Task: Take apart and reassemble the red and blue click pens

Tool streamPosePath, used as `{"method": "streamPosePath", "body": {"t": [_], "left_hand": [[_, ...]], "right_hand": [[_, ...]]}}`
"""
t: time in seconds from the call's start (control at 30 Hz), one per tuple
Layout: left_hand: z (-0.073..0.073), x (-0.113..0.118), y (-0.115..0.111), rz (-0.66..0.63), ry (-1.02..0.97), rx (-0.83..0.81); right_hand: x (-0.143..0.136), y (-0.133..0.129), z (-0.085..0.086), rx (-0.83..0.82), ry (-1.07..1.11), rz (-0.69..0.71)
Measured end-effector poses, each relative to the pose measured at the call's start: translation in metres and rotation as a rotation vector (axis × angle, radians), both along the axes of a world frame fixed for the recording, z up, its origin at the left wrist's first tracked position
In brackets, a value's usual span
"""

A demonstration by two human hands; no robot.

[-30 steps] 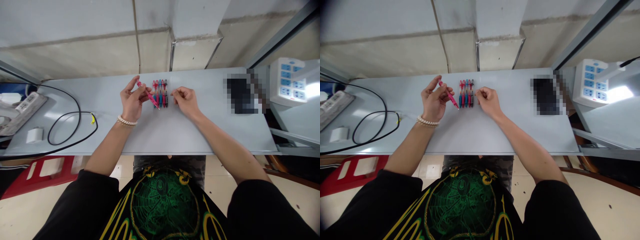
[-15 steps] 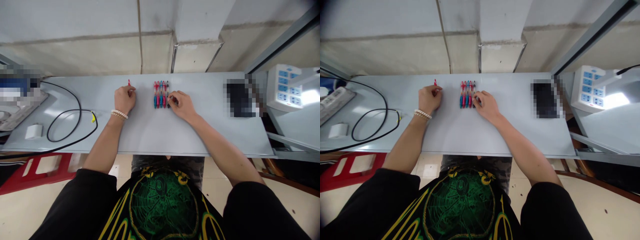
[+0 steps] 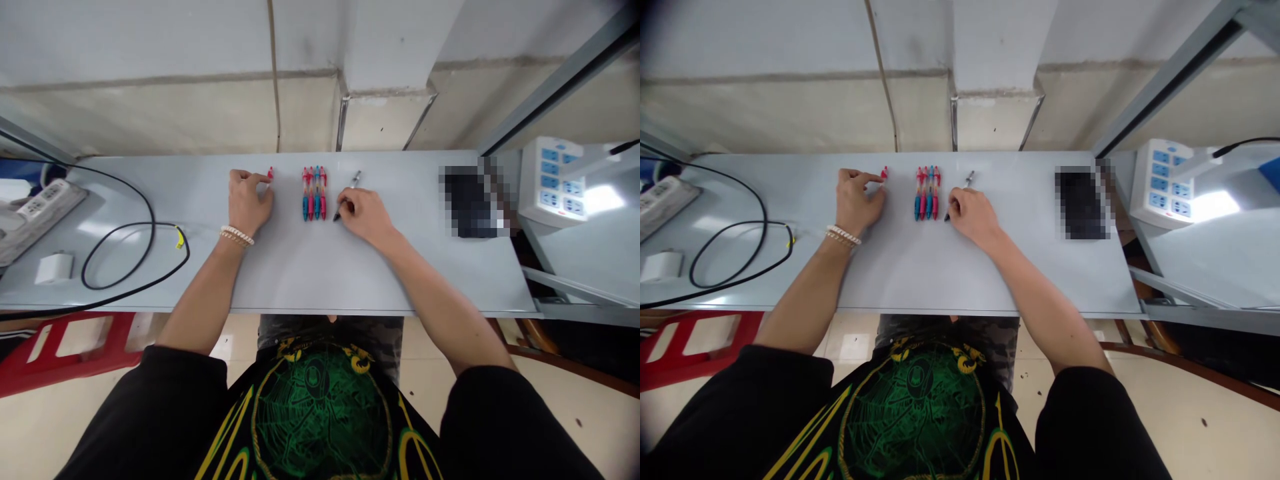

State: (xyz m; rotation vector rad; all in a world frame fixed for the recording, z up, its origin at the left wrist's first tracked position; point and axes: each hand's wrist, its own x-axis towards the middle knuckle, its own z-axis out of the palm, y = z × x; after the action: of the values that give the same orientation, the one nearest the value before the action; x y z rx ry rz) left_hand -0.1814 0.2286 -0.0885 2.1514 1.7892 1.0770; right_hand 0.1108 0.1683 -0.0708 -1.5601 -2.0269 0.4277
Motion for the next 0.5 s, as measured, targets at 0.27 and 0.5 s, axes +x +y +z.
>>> {"method": "streamPosePath", "body": {"t": [0.27,0.5], "left_hand": [[-0.008,-0.002,0.002,-0.004,0.028,0.016],[-0.003,-0.005,-0.002,0.048,-0.097,-0.068]], "right_hand": [[0.002,-0.007,0.008,-0.037,-0.077,-0.049],[0.013,-0.005,0.008,0.014,-0.014,-0.074]]}}
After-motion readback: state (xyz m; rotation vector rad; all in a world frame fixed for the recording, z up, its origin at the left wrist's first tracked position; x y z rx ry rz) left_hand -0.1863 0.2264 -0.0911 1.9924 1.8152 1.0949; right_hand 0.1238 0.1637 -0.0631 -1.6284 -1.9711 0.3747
